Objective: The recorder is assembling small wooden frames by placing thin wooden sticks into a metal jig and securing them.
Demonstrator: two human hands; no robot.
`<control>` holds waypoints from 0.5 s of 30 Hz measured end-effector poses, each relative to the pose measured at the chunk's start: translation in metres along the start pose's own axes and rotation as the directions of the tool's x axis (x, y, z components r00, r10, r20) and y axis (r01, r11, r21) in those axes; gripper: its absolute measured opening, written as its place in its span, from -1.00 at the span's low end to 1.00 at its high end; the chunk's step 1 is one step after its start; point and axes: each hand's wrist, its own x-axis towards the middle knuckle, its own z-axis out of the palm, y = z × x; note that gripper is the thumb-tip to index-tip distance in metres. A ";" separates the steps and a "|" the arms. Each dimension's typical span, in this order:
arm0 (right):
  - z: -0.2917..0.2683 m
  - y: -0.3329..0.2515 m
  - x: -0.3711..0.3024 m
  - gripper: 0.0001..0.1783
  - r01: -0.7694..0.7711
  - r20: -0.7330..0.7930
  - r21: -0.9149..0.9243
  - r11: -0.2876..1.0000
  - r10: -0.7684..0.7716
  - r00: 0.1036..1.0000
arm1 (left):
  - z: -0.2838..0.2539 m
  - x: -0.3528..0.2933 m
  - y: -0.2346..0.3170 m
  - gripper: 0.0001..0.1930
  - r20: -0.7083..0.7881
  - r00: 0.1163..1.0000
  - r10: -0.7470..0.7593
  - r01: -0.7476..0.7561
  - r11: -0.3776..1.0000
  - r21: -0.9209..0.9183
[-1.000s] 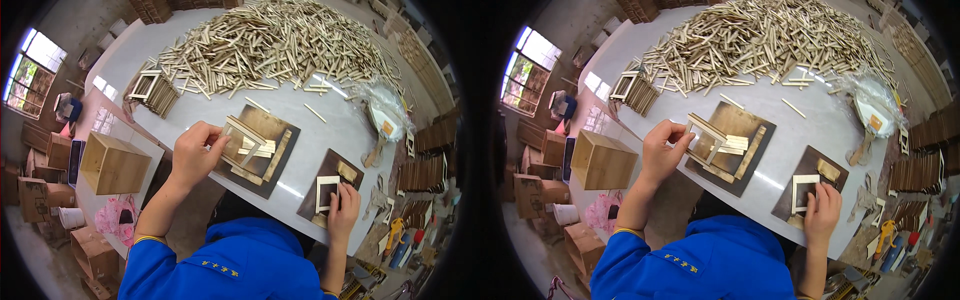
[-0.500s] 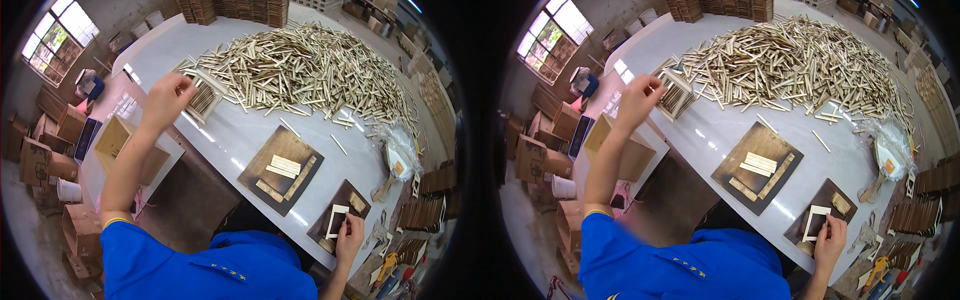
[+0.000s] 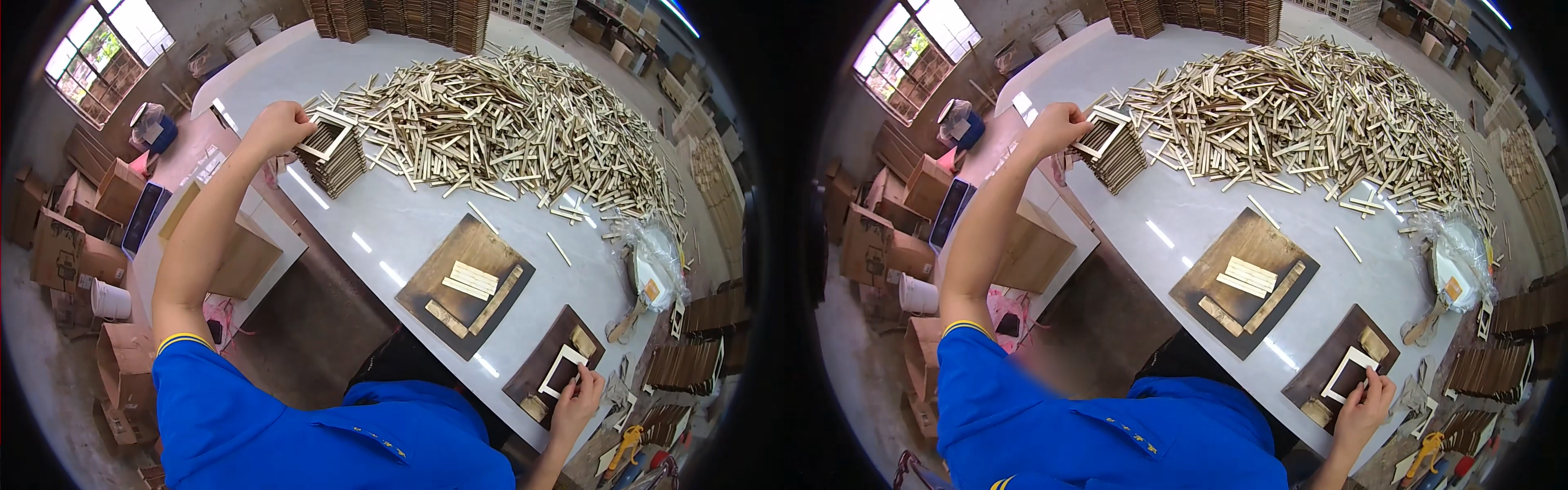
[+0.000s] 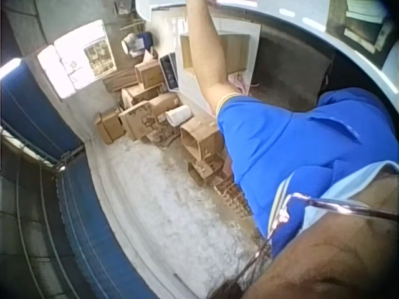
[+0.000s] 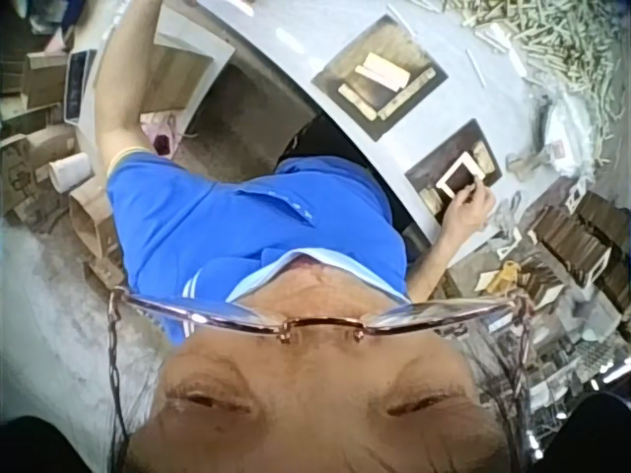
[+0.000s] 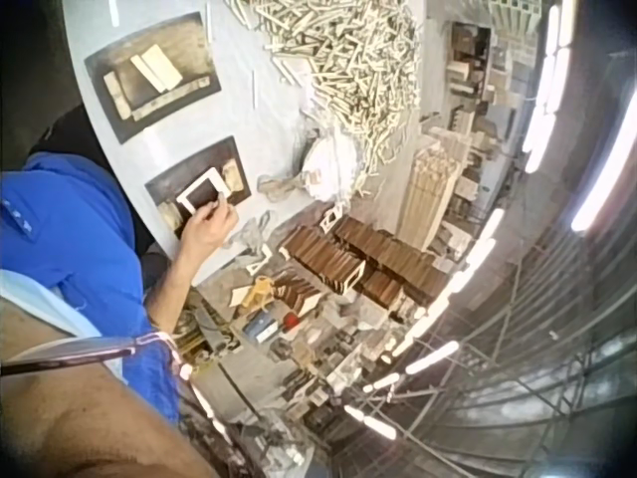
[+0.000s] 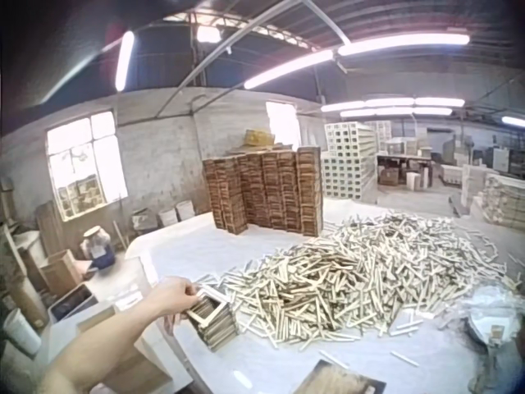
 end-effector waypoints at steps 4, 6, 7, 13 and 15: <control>0.002 0.003 -0.005 -0.57 0.026 -0.024 -0.020 0.999 -0.027 0.999 | 0.003 0.005 -0.002 -0.76 0.019 1.000 -0.009 0.007 0.995 0.095; 0.002 0.004 -0.006 -0.57 0.032 -0.033 -0.021 0.999 -0.032 0.999 | 0.004 0.003 0.004 -0.76 0.008 1.000 -0.006 0.005 0.989 0.148; 0.003 0.005 -0.006 -0.57 0.035 -0.037 -0.022 0.999 -0.036 0.999 | 0.004 0.001 0.007 -0.75 0.001 1.000 -0.004 0.004 0.985 0.175; 0.005 0.002 -0.006 -0.59 0.027 -0.038 -0.020 0.999 -0.028 0.999 | 0.006 0.008 0.009 -0.73 0.010 1.000 -0.011 0.008 0.963 0.270; 0.005 0.003 -0.007 -0.59 0.027 -0.041 -0.017 0.999 -0.028 0.999 | 0.006 0.010 0.010 -0.73 0.009 1.000 -0.005 0.003 0.961 0.276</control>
